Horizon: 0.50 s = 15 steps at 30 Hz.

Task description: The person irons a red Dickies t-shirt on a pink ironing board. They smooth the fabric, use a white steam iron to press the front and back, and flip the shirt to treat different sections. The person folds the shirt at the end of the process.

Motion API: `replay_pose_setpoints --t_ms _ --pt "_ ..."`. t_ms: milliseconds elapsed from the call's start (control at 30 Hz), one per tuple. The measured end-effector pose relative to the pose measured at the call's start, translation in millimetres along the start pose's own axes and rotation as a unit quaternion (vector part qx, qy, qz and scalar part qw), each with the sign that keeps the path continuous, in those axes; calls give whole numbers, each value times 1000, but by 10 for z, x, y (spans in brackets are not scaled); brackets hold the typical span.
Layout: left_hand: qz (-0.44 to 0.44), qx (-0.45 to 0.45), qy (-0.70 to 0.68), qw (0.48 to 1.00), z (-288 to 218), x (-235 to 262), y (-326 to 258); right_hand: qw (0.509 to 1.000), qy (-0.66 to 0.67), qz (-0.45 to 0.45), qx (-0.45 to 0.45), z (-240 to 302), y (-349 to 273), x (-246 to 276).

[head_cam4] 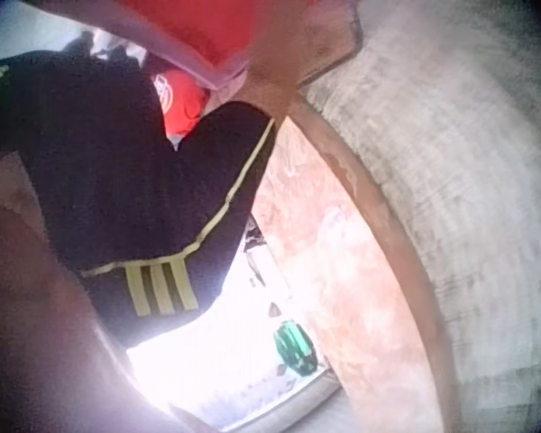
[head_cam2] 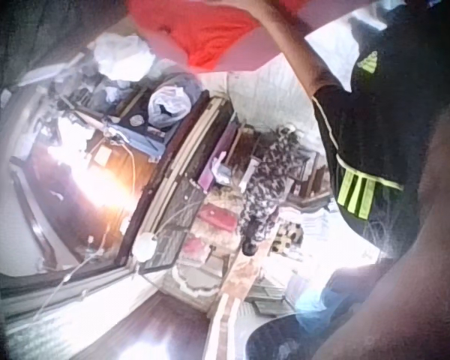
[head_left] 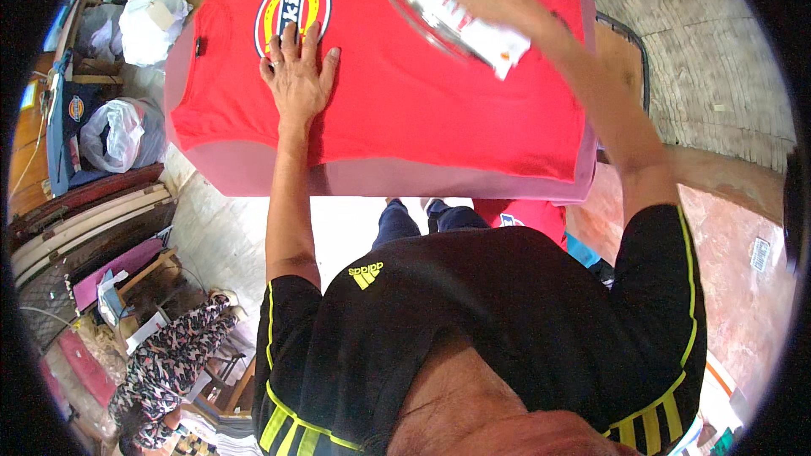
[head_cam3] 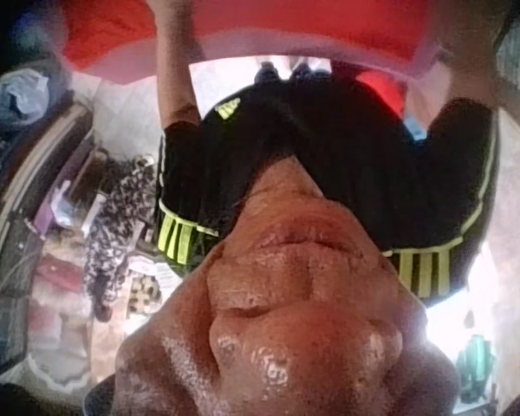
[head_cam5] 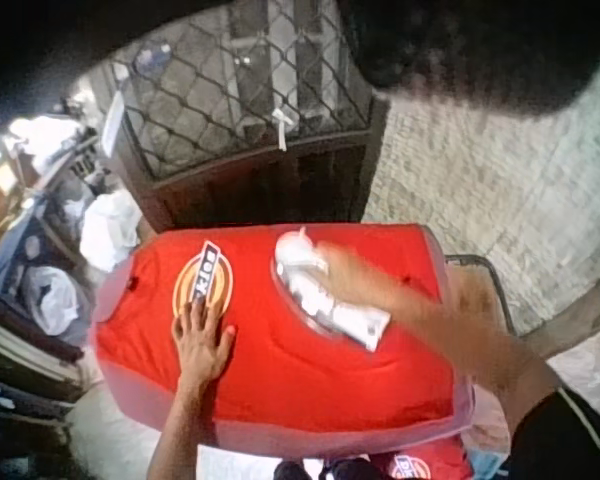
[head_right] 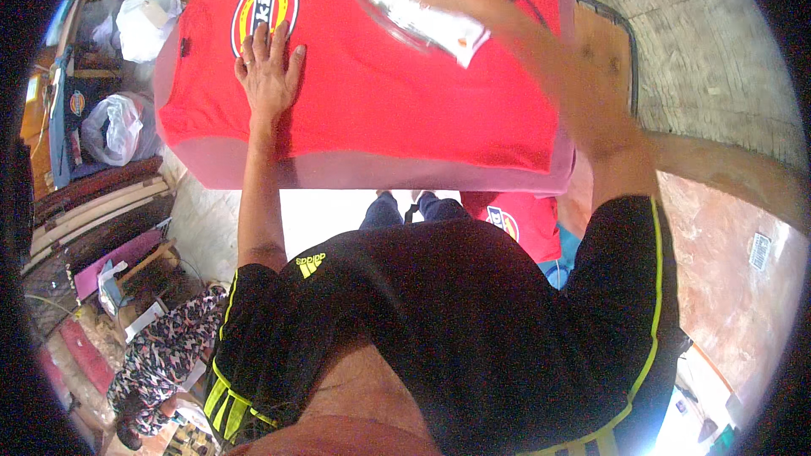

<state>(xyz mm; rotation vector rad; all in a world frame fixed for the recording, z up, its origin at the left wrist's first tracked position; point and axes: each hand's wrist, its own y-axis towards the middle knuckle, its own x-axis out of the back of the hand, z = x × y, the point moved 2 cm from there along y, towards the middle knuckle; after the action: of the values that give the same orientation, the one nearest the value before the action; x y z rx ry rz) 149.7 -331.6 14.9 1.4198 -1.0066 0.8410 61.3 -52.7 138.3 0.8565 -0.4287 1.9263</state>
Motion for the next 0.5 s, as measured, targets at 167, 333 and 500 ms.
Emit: replay_pose_setpoints --t_ms 167,333,500 --pt "-12 4 -11 1000 -37 -25 12 996 -80 14 23 337 -408 -517" --pt "9 21 -35 999 -46 -1 19 993 -110 -43 2 263 189 -508" --pt "13 8 -48 999 -115 62 86 984 -154 -82 30 -192 1248 -285"
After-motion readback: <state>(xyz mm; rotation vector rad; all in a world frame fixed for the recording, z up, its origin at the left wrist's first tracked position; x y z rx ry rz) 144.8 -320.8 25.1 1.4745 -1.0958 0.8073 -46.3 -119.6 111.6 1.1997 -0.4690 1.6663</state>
